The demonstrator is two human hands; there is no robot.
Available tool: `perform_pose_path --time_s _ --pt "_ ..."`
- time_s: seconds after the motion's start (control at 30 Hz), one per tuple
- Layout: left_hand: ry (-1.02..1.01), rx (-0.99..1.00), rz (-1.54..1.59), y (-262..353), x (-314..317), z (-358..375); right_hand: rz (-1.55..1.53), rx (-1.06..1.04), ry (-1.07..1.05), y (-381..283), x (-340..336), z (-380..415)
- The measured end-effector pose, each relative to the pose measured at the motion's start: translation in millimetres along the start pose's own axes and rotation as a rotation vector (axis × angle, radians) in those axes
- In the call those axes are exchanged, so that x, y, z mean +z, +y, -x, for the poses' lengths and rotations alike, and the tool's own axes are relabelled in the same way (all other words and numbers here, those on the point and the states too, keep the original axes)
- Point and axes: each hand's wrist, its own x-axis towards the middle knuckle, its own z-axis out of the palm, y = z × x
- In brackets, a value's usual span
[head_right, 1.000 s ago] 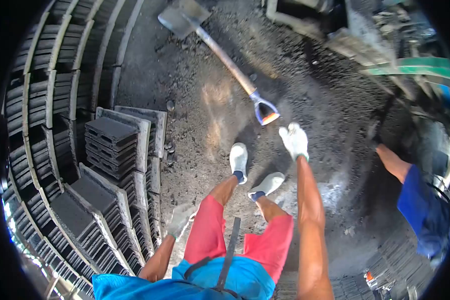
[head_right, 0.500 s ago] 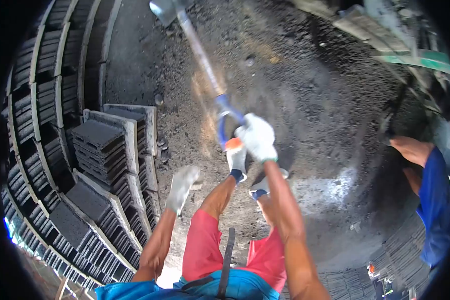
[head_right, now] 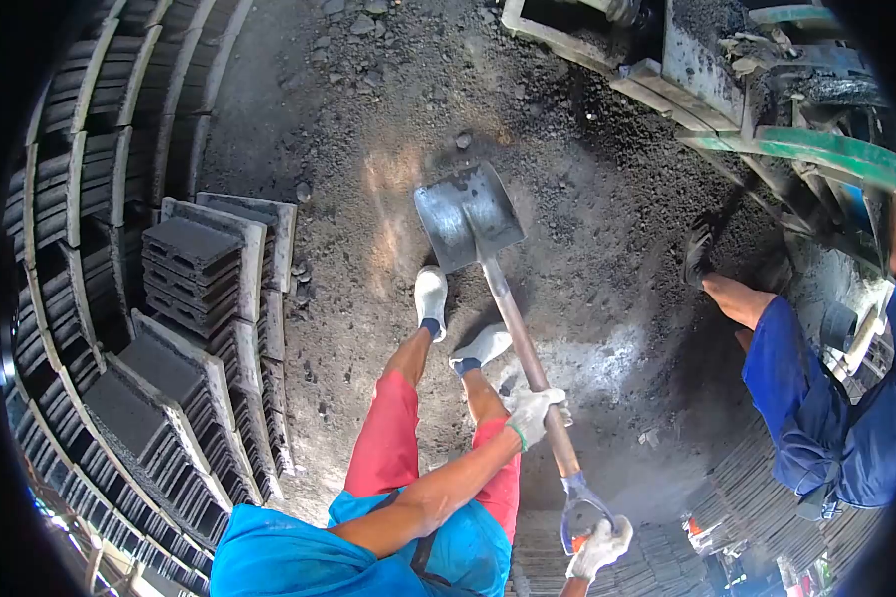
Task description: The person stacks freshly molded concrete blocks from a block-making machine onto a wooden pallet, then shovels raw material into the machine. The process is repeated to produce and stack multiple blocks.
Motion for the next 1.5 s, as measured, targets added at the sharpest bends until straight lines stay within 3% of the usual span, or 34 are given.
perform_pose_path --time_s 0.1,0.17,0.23,0.3,0.33,0.43,0.5,0.57,0.6,0.63,0.67,0.7,0.73,0.77,0.8,0.83,0.87,0.9,0.93,0.97,1.0,1.03,1.07,1.13,1.17,1.2,1.23,1.27,1.3,1.37,1.43,1.5 --pt "-0.125 -0.093 0.043 18.8 -24.7 -35.2 -0.138 0.083 0.097 -6.4 49.0 3.6" --pt "-0.234 -0.148 0.039 18.5 -0.9 -46.3 -0.198 0.261 0.132 -82.7 47.5 -7.7" --pt "-0.128 -0.143 0.083 35.4 33.2 -49.8 -0.292 0.044 0.07 -86.4 45.3 -47.0" --pt "-0.115 -0.131 0.194 11.5 54.9 -76.0 -0.456 -0.007 -0.027 -111.8 17.4 -70.4" --pt "-0.113 -0.06 0.222 0.6 56.7 -95.8 -0.486 0.05 -0.051 -111.1 12.8 -74.7" --pt "-0.075 0.005 0.081 17.5 57.6 -36.7 -0.587 0.201 -0.128 -96.9 15.3 -61.6" --pt "-0.065 0.102 -0.137 25.4 27.8 -59.7 -0.554 0.152 -0.11 -57.0 50.6 -39.0" --pt "-0.023 0.194 -0.4 85.5 19.5 -35.2 -0.697 0.291 -0.159 -96.3 84.6 -9.7" --pt "-0.059 0.368 -0.402 113.9 5.4 -67.0 -0.711 0.233 -0.169 -102.8 122.3 -4.0" --pt "-0.083 0.362 -0.411 177.6 20.8 -56.5 -0.74 0.162 -0.183 -117.5 169.2 -3.8" --pt "-0.189 0.817 -0.683 243.1 16.0 -78.3 -0.812 0.169 -0.295 -162.1 206.6 4.4" --pt "-0.238 0.733 -0.705 314.8 12.3 -92.1 -0.999 0.086 -0.403 -209.5 242.4 14.8" --pt "0.091 0.645 -0.654 359.5 54.2 -55.7 -1.194 0.272 -0.684 -290.2 237.9 27.4" --pt "0.003 0.688 -0.694 406.7 59.7 -47.6 -1.199 0.117 -0.671 -327.0 257.3 35.3" --pt "0.025 0.751 -0.606 446.1 68.6 -37.8 -1.331 0.158 -0.802 -375.9 244.1 49.6" --pt "0.025 0.812 -0.497 468.3 80.5 -26.3 -1.236 0.01 -0.733 -386.9 249.0 54.2" --pt "-0.033 0.678 -0.572 461.6 75.1 4.2 -1.232 0.091 -0.779 -387.6 231.6 65.6" --pt "0.067 0.743 -0.56 435.2 72.2 27.0 -1.225 0.172 -0.823 -381.0 206.2 81.6" --pt "-0.047 0.815 -0.594 423.5 45.3 9.8 -1.194 0.19 -0.767 -352.7 204.2 84.1" --pt "0.189 0.986 -0.668 387.8 42.1 25.1 -1.2 0.151 -0.735 -335.9 181.5 91.7" --pt "0.051 0.758 -0.513 354.7 46.7 63.8 -1.117 0.181 -0.763 -336.7 145.8 98.8" --pt "-0.017 0.542 -0.451 327.5 20.4 48.9 -1.123 0.172 -0.766 -316.5 122.8 104.1" --pt "0.02 0.532 -0.518 299.1 12.5 57.1 -1.06 0.232 -0.709 -300.9 101.5 109.4" --pt "0.203 0.537 -1.003 268.4 3.2 98.8 -0.968 0.229 -0.624 -285.5 61.0 108.1" --pt "0.055 0.605 -0.947 250.2 1.5 129.0 -0.93 0.236 -0.573 -283.9 39.1 108.9" --pt "0.167 0.616 -1.236 243.9 1.8 154.8 -0.848 0.124 -0.622 -298.5 12.7 110.1" --pt "0.145 0.741 -1.322 241.3 19.6 209.8 -0.724 -0.031 -0.559 -307.5 3.1 108.6" --pt "0.074 1.009 -1.4 237.1 35.5 257.7 -0.592 -0.175 -0.49 -313.6 -4.5 106.1" --pt "-0.013 1.049 -1.448 238.0 61.8 307.6 -0.451 -0.309 -0.418 -322.8 -14.9 102.9" --pt "-0.374 1.335 -1.563 240.6 87.6 360.0 -0.315 -0.538 -0.47 -395.5 -56.0 123.3" --pt "-0.513 1.382 -1.739 240.5 124.0 411.2 -0.362 -0.733 -0.487 -430.6 -57.6 131.4" --pt "-0.596 1.291 -1.81 252.5 143.9 424.4 -0.54 -0.962 -0.396 -458.9 -43.1 130.2"
